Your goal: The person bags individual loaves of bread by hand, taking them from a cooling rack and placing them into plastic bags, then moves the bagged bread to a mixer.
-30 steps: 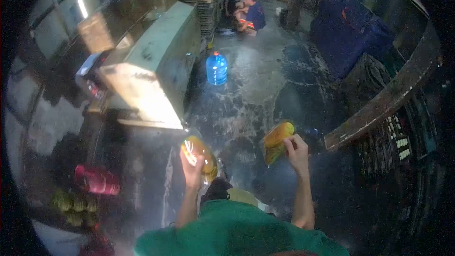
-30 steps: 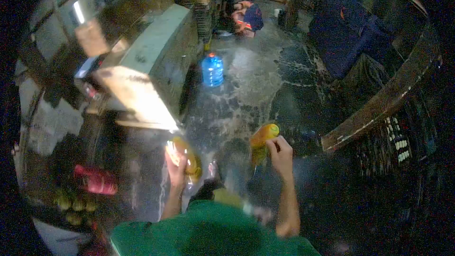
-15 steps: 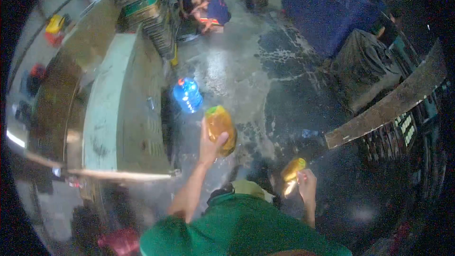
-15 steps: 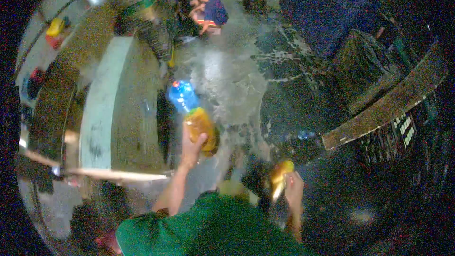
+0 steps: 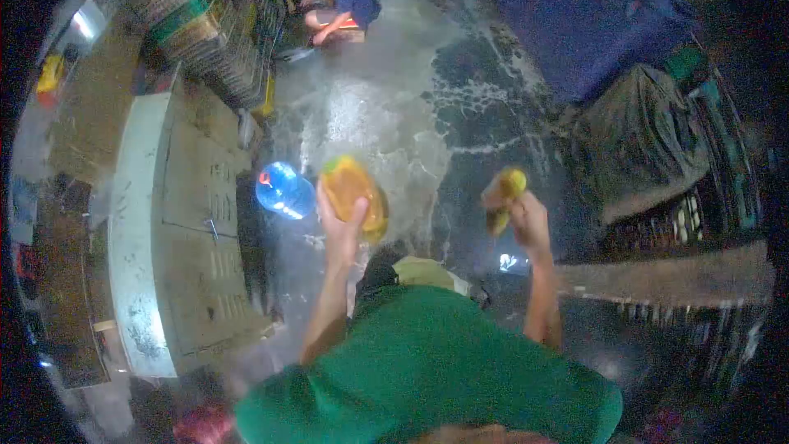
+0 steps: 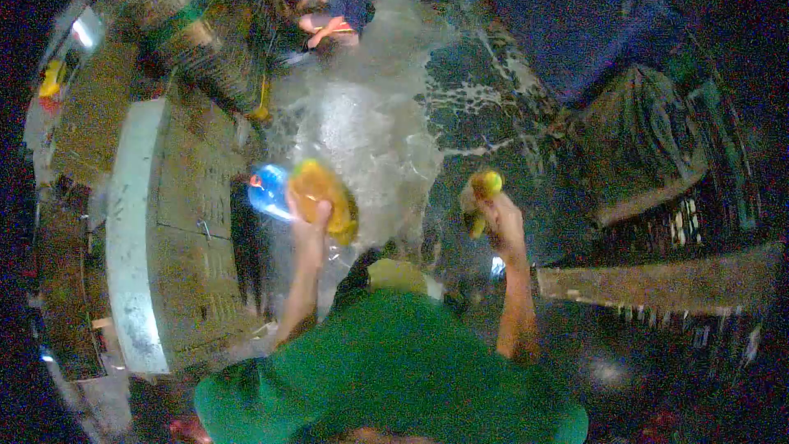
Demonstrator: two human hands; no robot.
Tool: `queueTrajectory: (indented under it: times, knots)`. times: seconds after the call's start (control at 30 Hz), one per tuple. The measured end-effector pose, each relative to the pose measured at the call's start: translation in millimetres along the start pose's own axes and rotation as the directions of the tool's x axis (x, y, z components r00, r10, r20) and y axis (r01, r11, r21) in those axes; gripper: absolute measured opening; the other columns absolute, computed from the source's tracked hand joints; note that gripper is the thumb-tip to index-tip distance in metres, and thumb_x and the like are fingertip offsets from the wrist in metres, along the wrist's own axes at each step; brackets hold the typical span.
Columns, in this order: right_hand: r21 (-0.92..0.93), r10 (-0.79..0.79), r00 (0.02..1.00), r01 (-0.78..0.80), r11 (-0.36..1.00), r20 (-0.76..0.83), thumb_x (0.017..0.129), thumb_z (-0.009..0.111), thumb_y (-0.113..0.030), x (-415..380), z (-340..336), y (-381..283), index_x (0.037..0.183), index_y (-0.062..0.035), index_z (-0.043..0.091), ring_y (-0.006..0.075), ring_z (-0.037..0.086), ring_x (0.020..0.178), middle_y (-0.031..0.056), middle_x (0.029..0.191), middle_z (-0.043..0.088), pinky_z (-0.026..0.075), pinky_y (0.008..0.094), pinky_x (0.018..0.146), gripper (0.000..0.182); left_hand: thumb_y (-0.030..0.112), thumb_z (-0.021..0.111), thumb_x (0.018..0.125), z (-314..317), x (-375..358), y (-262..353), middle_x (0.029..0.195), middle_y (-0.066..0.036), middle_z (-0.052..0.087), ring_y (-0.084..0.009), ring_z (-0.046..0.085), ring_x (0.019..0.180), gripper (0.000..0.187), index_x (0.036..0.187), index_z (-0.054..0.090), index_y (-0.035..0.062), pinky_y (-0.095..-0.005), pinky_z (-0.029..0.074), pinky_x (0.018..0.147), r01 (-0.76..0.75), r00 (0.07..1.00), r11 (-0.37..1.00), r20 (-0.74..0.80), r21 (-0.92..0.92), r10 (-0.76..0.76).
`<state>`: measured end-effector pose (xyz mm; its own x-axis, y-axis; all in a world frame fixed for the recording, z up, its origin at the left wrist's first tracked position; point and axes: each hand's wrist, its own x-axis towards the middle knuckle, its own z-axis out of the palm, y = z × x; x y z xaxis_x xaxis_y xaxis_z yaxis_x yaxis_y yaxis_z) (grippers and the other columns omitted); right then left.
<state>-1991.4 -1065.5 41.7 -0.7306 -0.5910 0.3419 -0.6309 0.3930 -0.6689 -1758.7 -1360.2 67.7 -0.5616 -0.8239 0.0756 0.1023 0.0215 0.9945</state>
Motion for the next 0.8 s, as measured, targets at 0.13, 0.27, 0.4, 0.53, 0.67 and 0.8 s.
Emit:
queueTrajectory:
  times: [0.13,0.27,0.4,0.53,0.67,0.8]
  knots:
    - [-0.044,-0.054,0.999,0.053,0.998,-0.008,0.092,0.062,-0.01,174.0,10.8,12.1,0.095,-0.0024,0.064,0.0264,0.058,0.069,0.0117,0.08,0.058,0.046,0.0328,0.064,0.009,0.016,0.07,0.088,7.3,114.2,-42.1,0.141,-0.014,0.043,-0.0256,0.045,0.129,0.082,0.153,0.021,0.0032,-0.0388,0.04,0.108,-0.062,0.986,0.994,-0.158,-0.088,0.047]
    - [-0.024,0.038,0.999,-0.039,0.999,-0.025,0.093,0.064,-0.016,292.8,58.4,49.2,0.099,-0.0002,0.065,0.0163,0.058,0.075,0.0089,0.085,0.061,0.046,0.0307,0.068,0.017,0.016,0.068,0.09,22.5,240.9,-83.0,0.14,-0.014,0.043,-0.0235,0.045,0.127,0.079,0.152,0.022,0.0028,-0.0361,0.039,0.107,-0.03,0.983,0.999,-0.183,-0.027,0.025]
    - [0.189,0.279,0.958,-0.262,0.946,-0.068,0.093,0.064,-0.014,351.8,113.7,133.0,0.099,-0.0007,0.066,0.0146,0.058,0.073,0.007,0.085,0.063,0.047,0.0282,0.066,0.015,0.022,0.067,0.093,72.5,386.2,-81.8,0.141,-0.013,0.045,-0.024,0.046,0.128,0.076,0.153,0.024,0.0046,-0.0364,0.038,0.109,-0.037,0.994,0.999,-0.105,-0.034,0.033]
    - [0.046,0.449,0.892,-0.448,0.893,-0.047,0.094,0.064,-0.012,410.1,107.8,133.6,0.1,-0.0021,0.067,0.014,0.06,0.071,0.0069,0.083,0.065,0.047,0.0288,0.063,0.012,0.027,0.066,0.094,173.4,513.7,-42.0,0.145,-0.012,0.044,-0.0254,0.043,0.133,0.074,0.152,0.025,0.0056,-0.0389,0.035,0.112,0.007,0.999,0.999,0.043,-0.043,-0.005]
    - [-0.071,0.505,0.858,-0.512,0.856,-0.094,0.092,0.065,-0.015,472.2,125.6,191.5,0.101,-0.0034,0.063,0.0258,0.062,0.072,0.0146,0.084,0.063,0.049,0.0363,0.065,0.015,0.02,0.066,0.093,278.5,625.9,-43.9,0.141,-0.013,0.044,-0.0232,0.044,0.131,0.074,0.152,0.024,0.0061,-0.037,0.037,0.111,0.136,0.963,0.962,0.259,-0.237,-0.073]
    - [-0.098,0.487,0.87,-0.493,0.865,-0.077,0.092,0.066,-0.016,565.1,149.4,268.2,0.098,-0.0035,0.064,0.027,0.064,0.075,0.0151,0.085,0.065,0.051,0.0364,0.067,0.014,0.018,0.069,0.092,371.4,720.1,-60.2,0.14,-0.013,0.046,-0.0228,0.048,0.128,0.076,0.152,0.024,0.0064,-0.0366,0.041,0.107,0.183,0.921,0.936,0.386,-0.301,-0.056]
